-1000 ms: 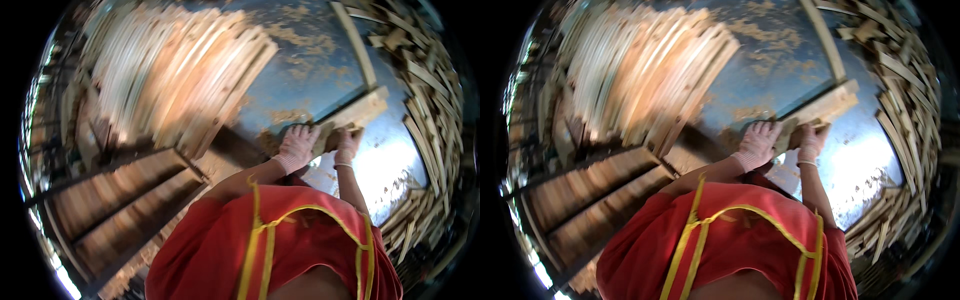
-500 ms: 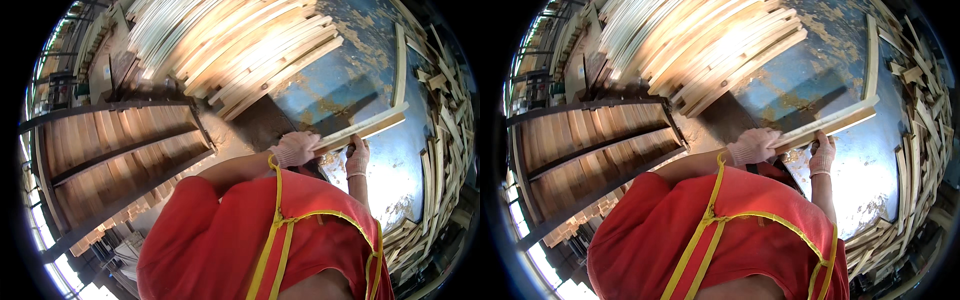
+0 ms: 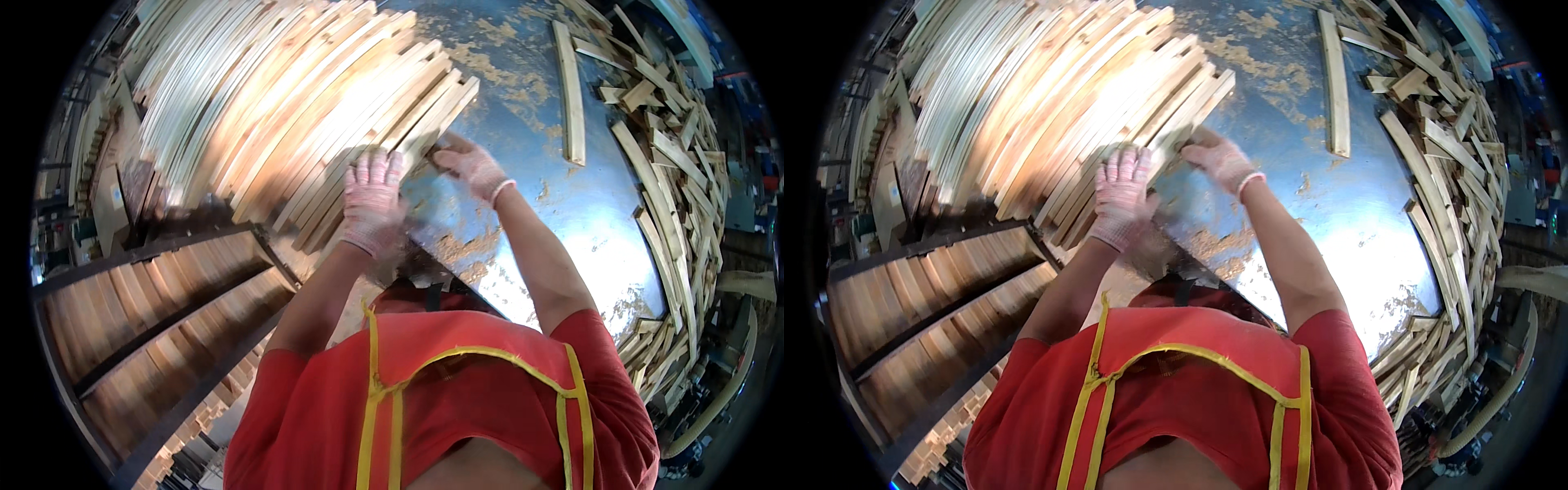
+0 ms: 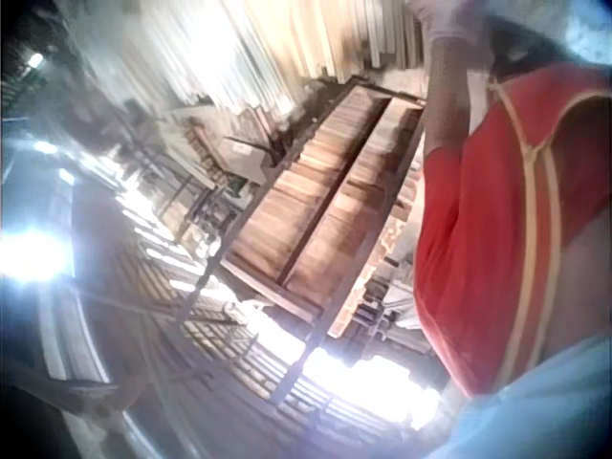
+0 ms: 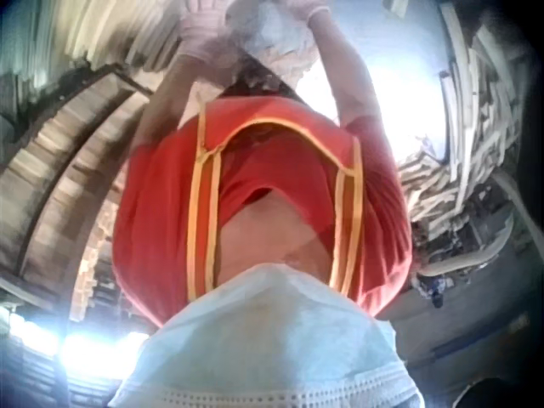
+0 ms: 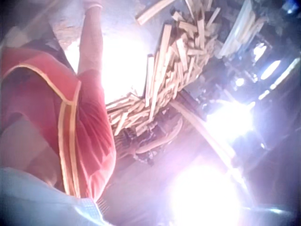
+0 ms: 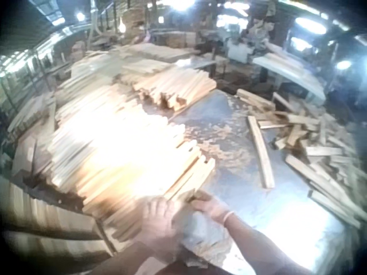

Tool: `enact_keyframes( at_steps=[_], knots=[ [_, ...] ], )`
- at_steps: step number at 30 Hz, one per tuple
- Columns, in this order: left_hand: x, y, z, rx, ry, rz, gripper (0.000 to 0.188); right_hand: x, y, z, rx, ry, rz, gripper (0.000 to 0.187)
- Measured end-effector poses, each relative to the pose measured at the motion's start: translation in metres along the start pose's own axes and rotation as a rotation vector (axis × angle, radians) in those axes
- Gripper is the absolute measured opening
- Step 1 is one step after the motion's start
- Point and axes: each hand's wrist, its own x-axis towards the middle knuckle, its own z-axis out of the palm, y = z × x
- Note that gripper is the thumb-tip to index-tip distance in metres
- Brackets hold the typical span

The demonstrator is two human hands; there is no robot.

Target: The person sorts thin wooden planks on a metal workbench, picking them up one by one and arranging them into a neat stack. The person wears gloves and a red shirt while organizing the wood pieces.

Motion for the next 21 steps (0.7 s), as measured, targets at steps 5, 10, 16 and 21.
enact_keyframes(
  at_steps=[5, 10, 16, 21],
  knots=[
    [0.019, -0.014, 0.017, 0.129, 0.011, 0.016, 0.090, -0.009, -0.004, -0.168, -1.296, 0.820, 0.102, 0.094],
    [0.031, -0.026, 0.024, 0.196, 0.008, 0.087, 0.096, -0.035, 0.041, -0.267, -1.095, 0.792, 0.250, 0.089],
    [0.033, -0.023, 0.015, 0.136, 0.019, 0.104, 0.092, -0.103, 0.081, -0.213, 0.356, 0.256, -0.094, 0.076],
    [0.041, -0.011, 0.001, 0.154, -0.021, 0.158, 0.084, -0.116, 0.080, -0.088, 0.879, 0.333, 0.082, 0.055]
  ],
)
